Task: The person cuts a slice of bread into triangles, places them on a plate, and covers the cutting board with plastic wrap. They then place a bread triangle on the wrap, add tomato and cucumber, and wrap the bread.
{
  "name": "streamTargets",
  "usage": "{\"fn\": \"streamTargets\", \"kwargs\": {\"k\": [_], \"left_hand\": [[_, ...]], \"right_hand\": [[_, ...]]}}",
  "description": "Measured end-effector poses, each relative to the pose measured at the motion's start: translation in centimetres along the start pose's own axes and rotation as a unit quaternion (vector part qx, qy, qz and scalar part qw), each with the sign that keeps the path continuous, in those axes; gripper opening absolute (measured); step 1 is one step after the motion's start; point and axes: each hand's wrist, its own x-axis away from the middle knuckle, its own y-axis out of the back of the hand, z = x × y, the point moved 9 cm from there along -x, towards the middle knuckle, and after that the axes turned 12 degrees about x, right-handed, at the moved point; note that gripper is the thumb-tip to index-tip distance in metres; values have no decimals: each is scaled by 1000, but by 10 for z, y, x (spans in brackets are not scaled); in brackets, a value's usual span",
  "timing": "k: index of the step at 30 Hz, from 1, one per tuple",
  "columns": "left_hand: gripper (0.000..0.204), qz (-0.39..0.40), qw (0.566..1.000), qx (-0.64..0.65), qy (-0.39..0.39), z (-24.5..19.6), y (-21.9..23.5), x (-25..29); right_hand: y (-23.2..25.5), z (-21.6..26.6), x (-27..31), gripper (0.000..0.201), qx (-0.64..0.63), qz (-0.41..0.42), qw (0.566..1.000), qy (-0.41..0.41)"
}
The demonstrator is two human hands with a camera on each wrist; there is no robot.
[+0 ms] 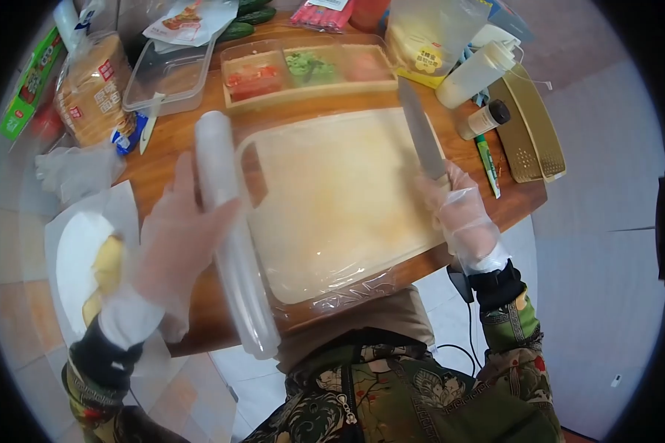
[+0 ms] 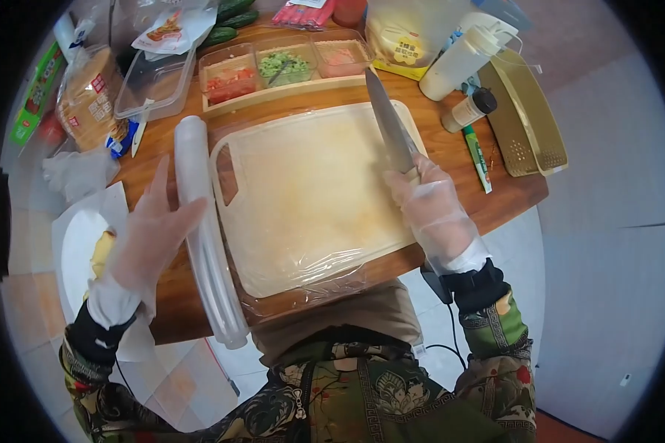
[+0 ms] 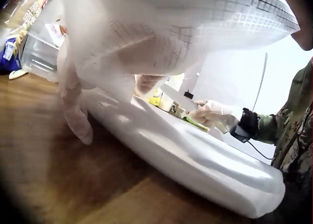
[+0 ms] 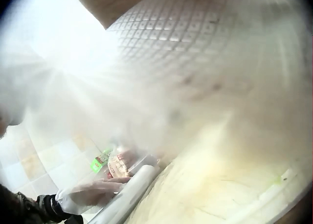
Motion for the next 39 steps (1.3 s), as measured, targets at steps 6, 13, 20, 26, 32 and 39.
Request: {"fn": "streamTargets", "kwargs": {"k": [6,13,20,26,32,39], "left_hand": [[95,66,986,78,131,5,-14,31],[95,96,962,224,123,16,-32,39],[95,79,964,231,105,18,-32,36],[98,87,956,256,116,25,-37,35],[99,96,946,292,106,27,-42,35],[96,84,961,230,131,25,-38,38]], "right_hand": [[-1,-21,-5,44,1,9,1000,13],[-15,-27,17,69,14,58,998,14],[-24,-13,27,48,11,111,992,67],[-27,-18,26,41,7,99,992,74],[-31,-28,28,38,60,100,992,56],[-32,-32,44,32,5,145,989,-29]]}}
